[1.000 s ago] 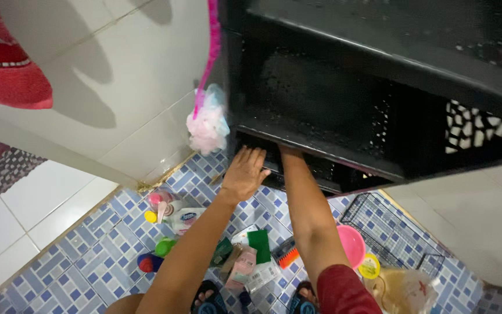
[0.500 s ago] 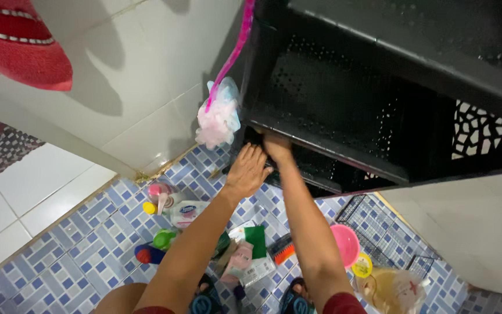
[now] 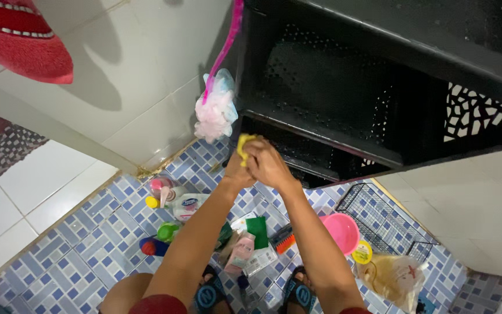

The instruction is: The person scrubs the interior and exterior surfaces of a black plastic storage rack using a yellow sponge. They wipe the shelves and sides, then rinse the sponge in a pink basin and continue cleaning the rack and a small wire basket.

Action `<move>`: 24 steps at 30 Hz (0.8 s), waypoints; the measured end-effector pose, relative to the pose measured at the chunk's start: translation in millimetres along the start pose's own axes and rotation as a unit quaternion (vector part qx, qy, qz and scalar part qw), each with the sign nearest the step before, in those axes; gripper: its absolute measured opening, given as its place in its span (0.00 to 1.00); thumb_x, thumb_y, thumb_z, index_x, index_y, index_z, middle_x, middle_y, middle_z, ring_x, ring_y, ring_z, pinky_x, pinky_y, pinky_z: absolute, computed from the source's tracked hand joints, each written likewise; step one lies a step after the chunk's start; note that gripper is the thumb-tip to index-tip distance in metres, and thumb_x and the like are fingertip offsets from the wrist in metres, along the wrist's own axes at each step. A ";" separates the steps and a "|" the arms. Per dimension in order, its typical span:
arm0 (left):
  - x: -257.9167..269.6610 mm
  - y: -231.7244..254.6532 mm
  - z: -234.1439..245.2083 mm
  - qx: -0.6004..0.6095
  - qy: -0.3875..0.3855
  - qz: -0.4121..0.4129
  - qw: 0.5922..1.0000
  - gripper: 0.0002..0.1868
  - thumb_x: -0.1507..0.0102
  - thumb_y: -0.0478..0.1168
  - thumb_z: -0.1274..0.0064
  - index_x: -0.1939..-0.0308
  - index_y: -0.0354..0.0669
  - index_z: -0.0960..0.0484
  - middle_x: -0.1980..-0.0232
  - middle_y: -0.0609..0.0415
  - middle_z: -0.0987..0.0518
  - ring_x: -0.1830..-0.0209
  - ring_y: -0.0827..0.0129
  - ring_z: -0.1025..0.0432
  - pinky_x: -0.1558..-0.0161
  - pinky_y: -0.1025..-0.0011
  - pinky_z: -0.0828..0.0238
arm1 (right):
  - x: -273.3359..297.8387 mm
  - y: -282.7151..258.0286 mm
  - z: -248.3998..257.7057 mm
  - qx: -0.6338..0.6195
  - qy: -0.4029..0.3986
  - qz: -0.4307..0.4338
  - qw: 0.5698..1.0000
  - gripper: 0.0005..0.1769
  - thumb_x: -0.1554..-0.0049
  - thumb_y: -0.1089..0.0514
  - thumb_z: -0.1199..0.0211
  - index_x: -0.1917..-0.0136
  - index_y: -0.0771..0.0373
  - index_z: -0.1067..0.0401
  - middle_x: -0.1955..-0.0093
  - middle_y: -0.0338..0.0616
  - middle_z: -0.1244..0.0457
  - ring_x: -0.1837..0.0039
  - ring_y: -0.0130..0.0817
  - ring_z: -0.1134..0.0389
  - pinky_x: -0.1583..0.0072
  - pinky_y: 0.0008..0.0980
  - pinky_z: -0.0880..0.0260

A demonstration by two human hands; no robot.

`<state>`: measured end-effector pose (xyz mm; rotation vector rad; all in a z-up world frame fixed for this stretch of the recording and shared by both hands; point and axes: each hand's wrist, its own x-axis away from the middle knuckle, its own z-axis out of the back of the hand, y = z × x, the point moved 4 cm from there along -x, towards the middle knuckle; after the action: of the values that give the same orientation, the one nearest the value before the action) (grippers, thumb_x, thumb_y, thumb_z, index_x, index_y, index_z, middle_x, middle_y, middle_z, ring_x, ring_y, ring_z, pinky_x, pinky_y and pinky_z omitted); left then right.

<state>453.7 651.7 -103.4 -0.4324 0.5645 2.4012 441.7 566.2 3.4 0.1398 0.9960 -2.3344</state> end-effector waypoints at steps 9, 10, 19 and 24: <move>-1.9 4.3 14.2 0.022 0.028 0.015 0.999 0.34 0.40 0.40 0.56 0.31 0.23 0.36 0.30 0.29 0.35 0.25 0.40 0.42 0.22 0.48 0.53 | 42.4 15.3 2.4 0.018 0.259 -0.111 0.959 0.23 0.47 0.72 0.46 0.37 0.74 0.30 0.37 0.61 0.37 0.37 0.59 0.36 0.33 0.48 0.35; -5.1 5.5 17.0 0.024 0.030 0.007 0.999 0.34 0.41 0.39 0.57 0.33 0.23 0.36 0.31 0.28 0.35 0.26 0.39 0.42 0.23 0.48 0.53 | 38.5 13.0 -1.8 0.030 0.246 -0.099 0.964 0.24 0.48 0.72 0.46 0.37 0.74 0.30 0.37 0.61 0.37 0.37 0.59 0.36 0.34 0.48 0.35; -13.8 25.1 44.3 0.036 0.053 -0.007 0.998 0.31 0.34 0.47 0.47 0.35 0.25 0.32 0.33 0.32 0.31 0.30 0.41 0.38 0.25 0.47 0.50 | 114.4 58.3 48.3 0.334 0.153 -0.130 0.921 0.24 0.50 0.64 0.39 0.39 0.71 0.28 0.48 0.56 0.36 0.47 0.53 0.37 0.46 0.49 0.35; -16.3 25.5 48.2 0.032 0.045 -0.005 0.998 0.30 0.34 0.47 0.47 0.36 0.25 0.31 0.35 0.32 0.30 0.32 0.41 0.37 0.26 0.47 0.50 | 134.7 87.4 58.6 0.422 0.105 -0.205 0.877 0.21 0.50 0.61 0.39 0.43 0.73 0.28 0.52 0.55 0.34 0.47 0.52 0.35 0.48 0.45 0.32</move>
<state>441.7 649.1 -47.9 -0.5168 0.6770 2.3556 387.6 413.7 -51.7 0.5780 -0.0018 -3.0516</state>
